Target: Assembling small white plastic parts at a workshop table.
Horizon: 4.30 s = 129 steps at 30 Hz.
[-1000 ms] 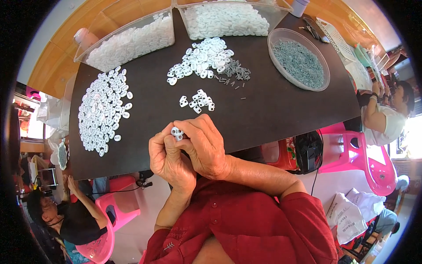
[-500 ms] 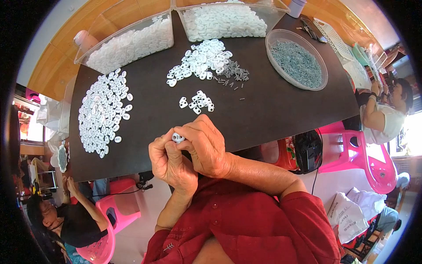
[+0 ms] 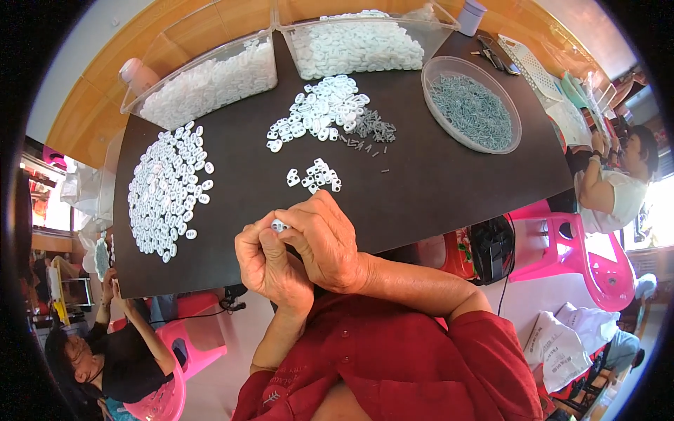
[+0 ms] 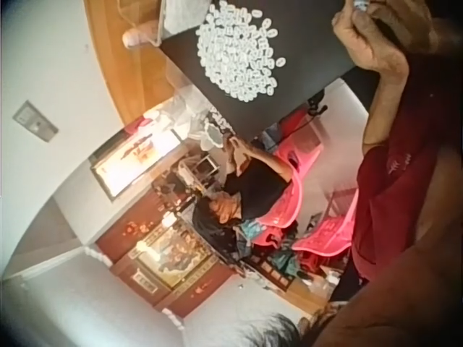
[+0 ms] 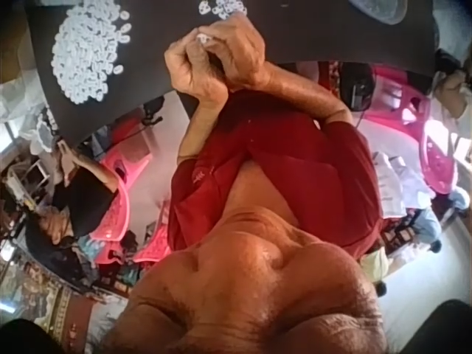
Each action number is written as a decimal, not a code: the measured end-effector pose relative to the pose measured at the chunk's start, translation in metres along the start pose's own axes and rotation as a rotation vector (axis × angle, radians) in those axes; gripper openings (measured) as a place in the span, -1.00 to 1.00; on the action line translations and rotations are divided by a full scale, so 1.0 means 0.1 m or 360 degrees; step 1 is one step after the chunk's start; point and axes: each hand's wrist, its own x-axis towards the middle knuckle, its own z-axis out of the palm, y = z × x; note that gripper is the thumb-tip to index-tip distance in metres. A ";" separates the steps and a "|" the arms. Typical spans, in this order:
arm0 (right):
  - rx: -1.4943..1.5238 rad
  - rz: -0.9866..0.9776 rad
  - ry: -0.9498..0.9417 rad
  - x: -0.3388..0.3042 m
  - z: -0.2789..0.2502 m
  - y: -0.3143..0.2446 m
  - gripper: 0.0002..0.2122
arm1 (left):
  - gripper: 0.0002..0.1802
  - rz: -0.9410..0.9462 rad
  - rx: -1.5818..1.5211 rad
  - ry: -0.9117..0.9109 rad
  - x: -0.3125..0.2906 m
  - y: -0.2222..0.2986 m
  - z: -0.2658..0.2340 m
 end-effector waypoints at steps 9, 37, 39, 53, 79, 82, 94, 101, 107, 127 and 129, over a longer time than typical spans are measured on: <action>0.0112 0.0183 -0.0058 0.02 -0.06 -0.05 -0.72 | -0.79 -0.0246 -0.0228 0.0021 0.01 0.03 -0.02; 0.0021 0.0213 -0.0052 -0.04 -0.07 -0.07 -0.70 | -0.78 -0.0071 0.0010 -0.0105 -0.02 -0.07 -0.04; 0.0030 0.0212 -0.0051 -0.04 -0.07 -0.07 -0.70 | -0.78 -0.0100 -0.0001 -0.0083 -0.03 -0.06 -0.03; 0.0150 0.0413 -0.0094 -0.05 -0.07 -0.09 -0.78 | -0.77 -0.0043 -0.0053 -0.0118 -0.03 -0.08 -0.05; -0.0123 0.0366 -0.0189 0.43 -0.55 0.31 -0.91 | -0.63 -0.0662 -0.0084 -0.0325 -0.03 0.08 -0.11; -0.0362 0.0247 0.0093 1.04 -0.70 0.66 -0.94 | -0.69 -0.0697 -0.0017 -0.0301 0.01 0.06 -0.19; -0.0880 -0.0290 -0.0241 1.29 -0.63 1.41 -0.85 | -0.86 -0.0257 0.0926 -0.0566 0.46 -0.08 -0.33; -0.0560 -0.0005 -0.0641 0.66 -0.68 1.04 -0.90 | -0.86 0.0494 0.1743 -0.0830 0.76 -0.39 0.00; -0.0552 0.0102 -0.0581 0.60 -0.85 0.99 -0.94 | -0.88 0.0343 0.1947 -0.1091 0.88 -0.47 0.11; 0.0987 0.1509 -0.0522 0.22 -0.46 0.38 -0.91 | -0.87 -0.0383 0.0223 -0.0547 0.42 -0.04 0.01; 0.0883 0.1495 -0.0547 0.20 -0.46 0.32 -0.91 | -0.84 -0.0475 0.0139 -0.0516 0.35 -0.08 -0.02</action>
